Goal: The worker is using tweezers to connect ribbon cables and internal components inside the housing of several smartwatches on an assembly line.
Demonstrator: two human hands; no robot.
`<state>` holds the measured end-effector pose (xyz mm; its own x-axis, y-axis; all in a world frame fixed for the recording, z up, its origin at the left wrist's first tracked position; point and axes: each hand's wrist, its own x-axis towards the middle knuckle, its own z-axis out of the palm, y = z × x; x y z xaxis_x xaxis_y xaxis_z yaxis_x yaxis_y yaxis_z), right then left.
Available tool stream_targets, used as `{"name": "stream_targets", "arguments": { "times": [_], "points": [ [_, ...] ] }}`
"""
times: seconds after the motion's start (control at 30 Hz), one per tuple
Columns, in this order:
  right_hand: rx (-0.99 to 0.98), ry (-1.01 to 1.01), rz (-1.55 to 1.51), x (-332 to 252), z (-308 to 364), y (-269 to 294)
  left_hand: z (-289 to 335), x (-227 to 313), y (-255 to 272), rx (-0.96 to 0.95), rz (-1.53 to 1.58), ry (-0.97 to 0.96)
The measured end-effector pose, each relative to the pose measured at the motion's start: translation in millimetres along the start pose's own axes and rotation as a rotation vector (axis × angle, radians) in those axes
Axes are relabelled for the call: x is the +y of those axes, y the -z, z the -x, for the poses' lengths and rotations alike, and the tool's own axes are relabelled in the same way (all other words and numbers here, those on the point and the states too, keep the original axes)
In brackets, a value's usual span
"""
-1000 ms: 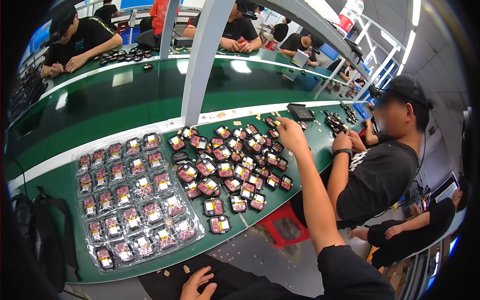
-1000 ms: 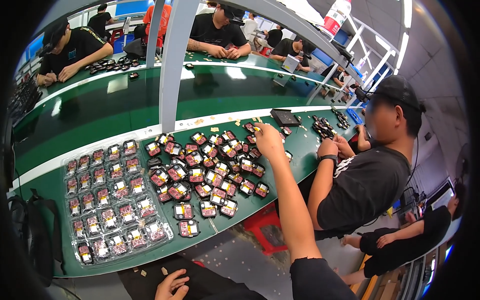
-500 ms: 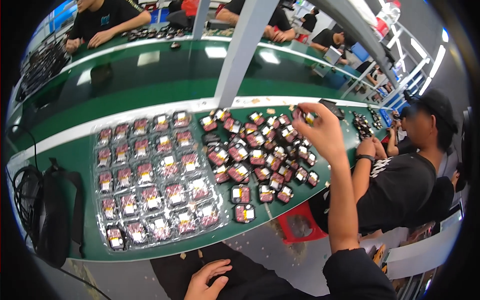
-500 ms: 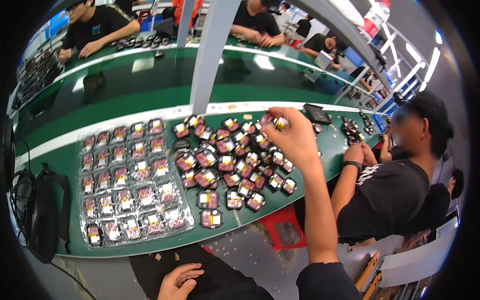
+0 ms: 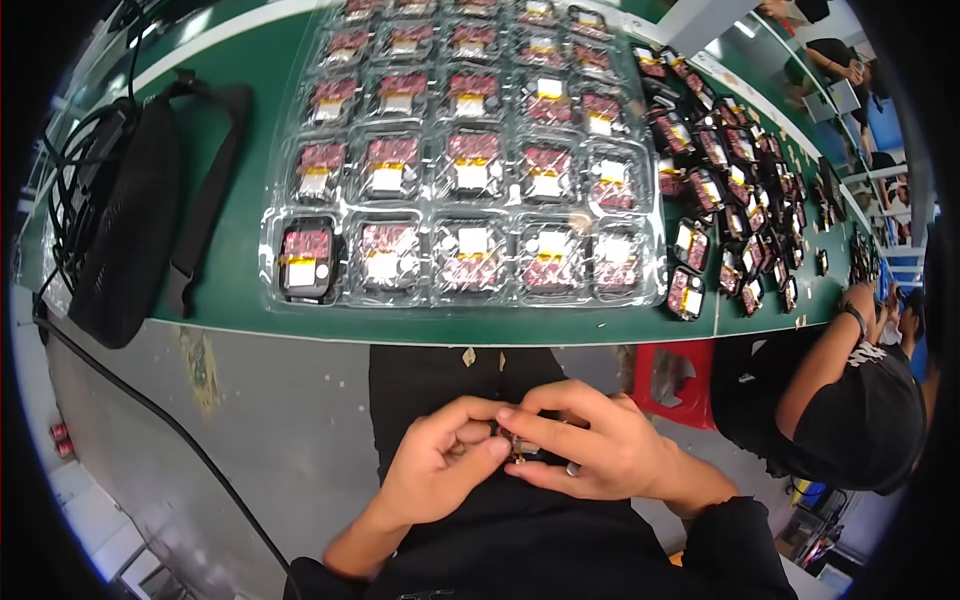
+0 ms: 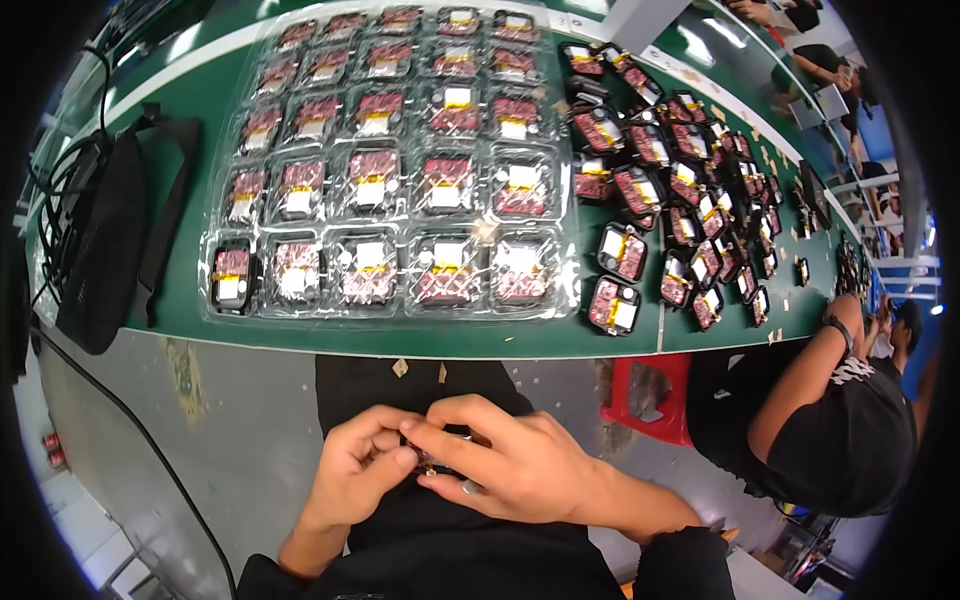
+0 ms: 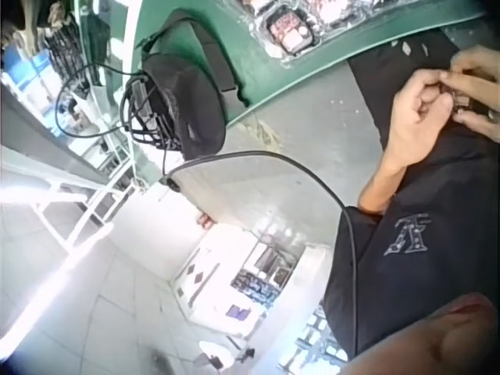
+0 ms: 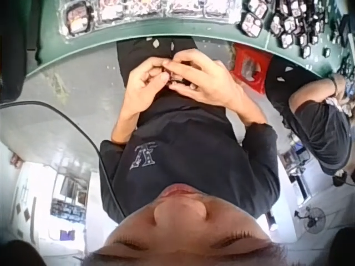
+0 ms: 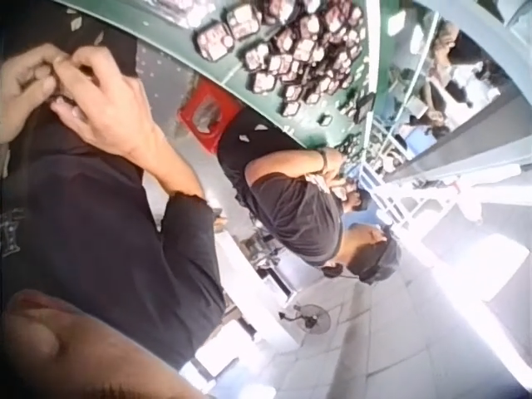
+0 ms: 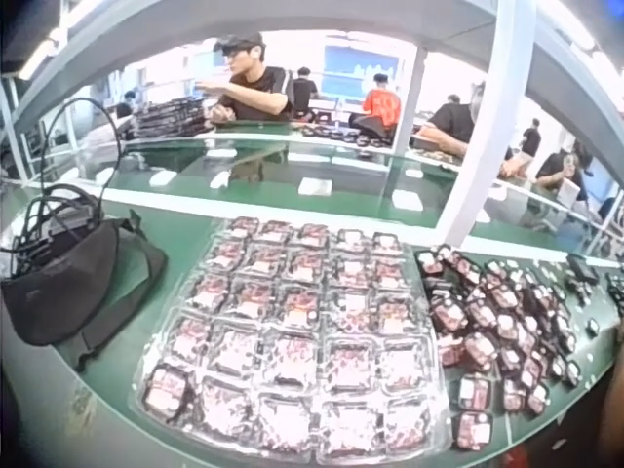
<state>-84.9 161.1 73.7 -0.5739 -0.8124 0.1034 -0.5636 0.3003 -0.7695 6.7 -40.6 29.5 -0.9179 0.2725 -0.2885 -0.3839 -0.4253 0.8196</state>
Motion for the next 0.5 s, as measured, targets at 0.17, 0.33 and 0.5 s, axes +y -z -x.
{"name": "stream_targets", "arguments": {
  "times": [0.17,0.33,0.5],
  "points": [
    [-0.001,0.008,-0.010,7.1,-3.7,-19.4,2.2,-9.4,3.6,0.139,0.080,0.011],
    [0.053,0.050,-0.010,13.9,-6.6,-26.9,2.3,-15.3,8.4,0.175,0.013,0.000],
    [0.031,0.006,-0.022,12.6,-5.6,-24.7,0.5,-18.9,7.0,0.190,-0.009,0.003]
  ]
}}
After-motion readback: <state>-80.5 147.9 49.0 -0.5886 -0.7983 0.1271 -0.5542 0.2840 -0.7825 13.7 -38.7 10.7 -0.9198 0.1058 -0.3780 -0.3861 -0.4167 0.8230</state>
